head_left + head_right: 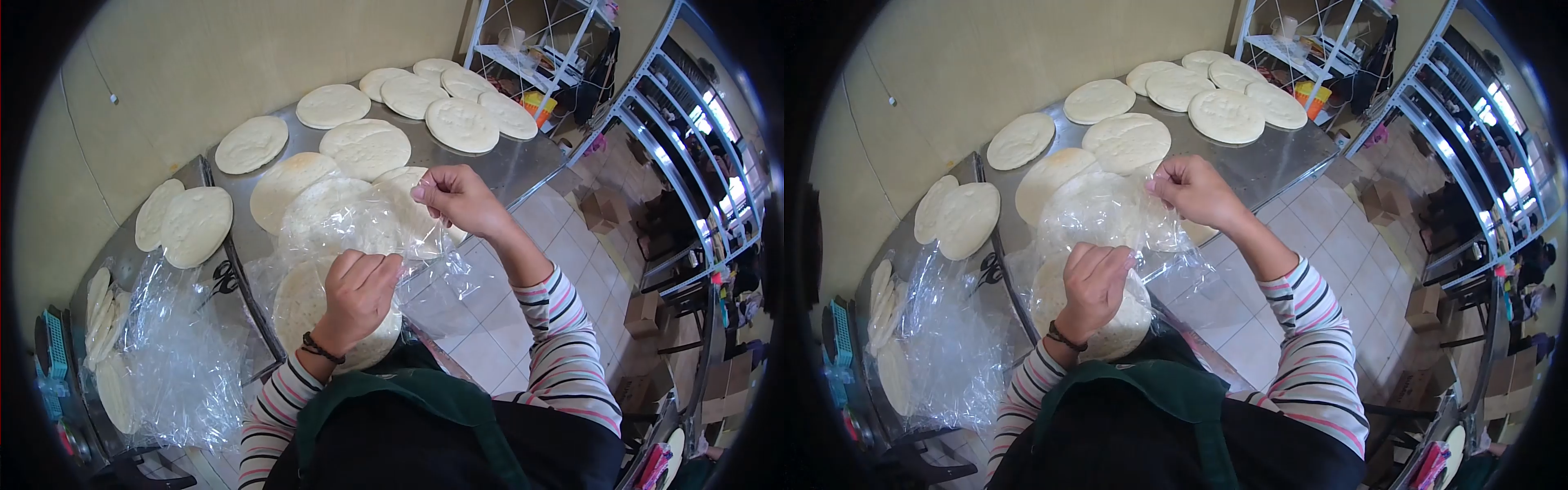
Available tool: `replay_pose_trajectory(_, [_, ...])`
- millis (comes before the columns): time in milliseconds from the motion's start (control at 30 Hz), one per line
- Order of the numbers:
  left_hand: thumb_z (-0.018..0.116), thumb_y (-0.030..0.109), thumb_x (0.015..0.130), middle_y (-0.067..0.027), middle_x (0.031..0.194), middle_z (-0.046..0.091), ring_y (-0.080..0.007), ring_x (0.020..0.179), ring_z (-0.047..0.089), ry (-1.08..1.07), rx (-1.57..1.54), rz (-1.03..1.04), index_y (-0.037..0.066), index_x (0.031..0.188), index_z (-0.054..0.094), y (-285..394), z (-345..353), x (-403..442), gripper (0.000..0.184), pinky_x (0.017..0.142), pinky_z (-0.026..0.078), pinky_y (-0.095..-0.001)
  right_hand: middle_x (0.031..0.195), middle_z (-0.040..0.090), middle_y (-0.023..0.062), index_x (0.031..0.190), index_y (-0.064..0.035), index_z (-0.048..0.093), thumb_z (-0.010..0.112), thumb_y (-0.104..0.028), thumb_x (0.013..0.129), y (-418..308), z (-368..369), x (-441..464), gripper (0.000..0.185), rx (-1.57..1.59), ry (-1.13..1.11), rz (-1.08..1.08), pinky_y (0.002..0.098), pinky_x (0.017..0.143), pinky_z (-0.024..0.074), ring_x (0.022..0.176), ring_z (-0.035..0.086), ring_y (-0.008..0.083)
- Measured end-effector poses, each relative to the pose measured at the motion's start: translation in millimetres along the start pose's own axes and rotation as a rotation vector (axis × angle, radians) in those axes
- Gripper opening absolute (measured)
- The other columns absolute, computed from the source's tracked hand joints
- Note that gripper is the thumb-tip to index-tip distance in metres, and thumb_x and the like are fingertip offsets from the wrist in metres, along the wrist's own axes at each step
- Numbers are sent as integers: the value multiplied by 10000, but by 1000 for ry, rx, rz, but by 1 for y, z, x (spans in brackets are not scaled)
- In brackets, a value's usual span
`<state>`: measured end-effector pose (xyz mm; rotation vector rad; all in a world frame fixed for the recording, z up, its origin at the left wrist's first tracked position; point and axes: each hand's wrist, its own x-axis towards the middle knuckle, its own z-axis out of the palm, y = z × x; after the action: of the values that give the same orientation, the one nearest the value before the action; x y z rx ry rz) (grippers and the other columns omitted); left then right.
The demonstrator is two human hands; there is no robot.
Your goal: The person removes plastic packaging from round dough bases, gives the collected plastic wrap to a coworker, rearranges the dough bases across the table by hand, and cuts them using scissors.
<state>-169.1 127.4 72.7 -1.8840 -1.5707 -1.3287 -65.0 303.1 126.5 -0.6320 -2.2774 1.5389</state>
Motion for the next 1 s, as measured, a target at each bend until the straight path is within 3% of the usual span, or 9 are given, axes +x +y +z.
replay_pose_trajectory(267, [623,52,760,-83,713,557,-244,613,486,-49,-18,-154,12,866,601,-2,-6,-7,116,570,400,-317,528,498,-2,690,19,576,623,-203,818,24,21,16,260,-76,245,-124,257,450,353,479,418,68])
replay_pose_trajectory(433, [593,21,808,-11,735,570,-85,599,485,-44,-745,-736,0,1015,600,-14,-8,-14,209,549,389,-216,559,492,-32,773,-28,587,619,-204,834,25,0,23,189,83,161,-61,211,408,325,470,416,41])
replay_pose_trajectory(600, [600,3,797,23,755,566,-23,615,454,-42,-737,-706,21,1061,599,-32,-3,-15,265,553,377,-179,698,529,-42,940,-24,590,615,-178,841,6,-13,14,184,157,196,-85,176,507,375,596,466,21])
replay_pose_trajectory(633, [606,6,794,18,760,570,-25,606,454,-19,-748,-694,25,1059,600,-33,-1,-12,265,545,379,-183,801,559,-11,1001,-14,581,584,-146,854,9,-19,14,198,-35,256,-224,190,626,405,713,505,46])
replay_pose_trajectory(733, [615,11,791,17,793,593,-20,611,460,-57,-793,-690,25,1063,599,-36,-1,1,272,528,377,-185,845,609,48,1005,-26,595,604,-80,808,-19,-18,-4,204,-242,384,-568,213,612,429,706,548,98])
replay_pose_trajectory(867, [612,11,786,-13,823,618,-43,610,486,-71,-817,-661,28,1047,606,-32,5,12,262,531,389,-188,891,595,80,980,-23,607,622,-114,780,-28,-1,-9,220,-741,6,-722,320,828,396,860,530,203])
replay_pose_trajectory(900, [604,0,781,-49,871,615,-65,593,499,39,-669,-564,24,1049,600,-32,6,12,269,527,395,-188,835,585,84,928,-28,616,644,-122,766,-33,-5,-8,189,-842,-37,-564,323,828,386,842,516,220])
replay_pose_trajectory(967, [595,-11,776,-85,919,612,-87,575,511,157,-521,-463,21,1050,595,-30,8,9,276,523,401,-187,797,583,86,882,-29,617,633,-112,756,-26,-17,0,152,-727,-97,-508,332,796,390,834,510,225])
replay_pose_trajectory(1000, [594,4,774,-105,979,577,-137,704,511,171,-313,-388,17,1086,569,-28,7,-1,313,624,404,-243,758,581,88,837,-31,618,622,-102,745,-21,-21,5,116,-608,-158,-454,342,764,394,825,504,230])
